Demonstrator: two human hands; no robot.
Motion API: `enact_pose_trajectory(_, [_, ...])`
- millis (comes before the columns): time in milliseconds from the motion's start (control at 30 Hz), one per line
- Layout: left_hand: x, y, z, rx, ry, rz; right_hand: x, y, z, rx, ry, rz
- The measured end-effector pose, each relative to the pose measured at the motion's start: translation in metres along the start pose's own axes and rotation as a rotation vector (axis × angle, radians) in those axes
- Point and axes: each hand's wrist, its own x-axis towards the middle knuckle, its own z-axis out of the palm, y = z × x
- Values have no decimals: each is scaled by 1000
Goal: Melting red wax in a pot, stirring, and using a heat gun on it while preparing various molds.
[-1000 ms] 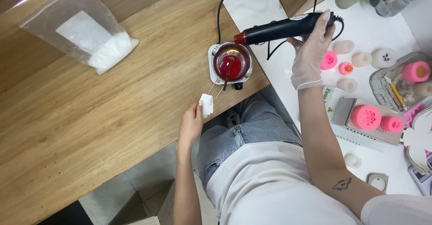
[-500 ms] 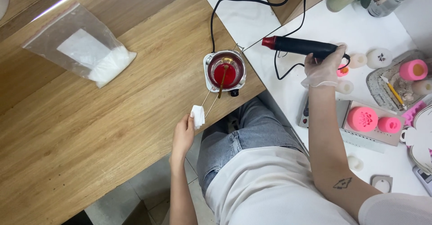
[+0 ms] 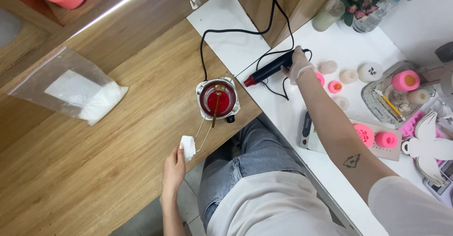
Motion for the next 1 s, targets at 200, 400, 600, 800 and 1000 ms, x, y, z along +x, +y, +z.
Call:
enact_pose_trajectory(200, [-2, 17, -3, 20, -4, -44, -65, -20, 21, 306, 205, 222])
enact_pose_trajectory(400, [2, 20, 0, 29, -16, -31, -49, -29, 27, 204, 225, 267])
enact_pose_trajectory(600, [-1, 36, 0, 6, -34, -67, -53, -29, 34, 163, 234, 243])
enact_pose_trajectory(800, [-3, 31, 1, -2, -30, -45, -28, -17, 32, 48, 184, 190])
enact_pose_trajectory(1000, [-7, 36, 1, 25, -51, -110, 23, -2, 27, 40, 129, 118])
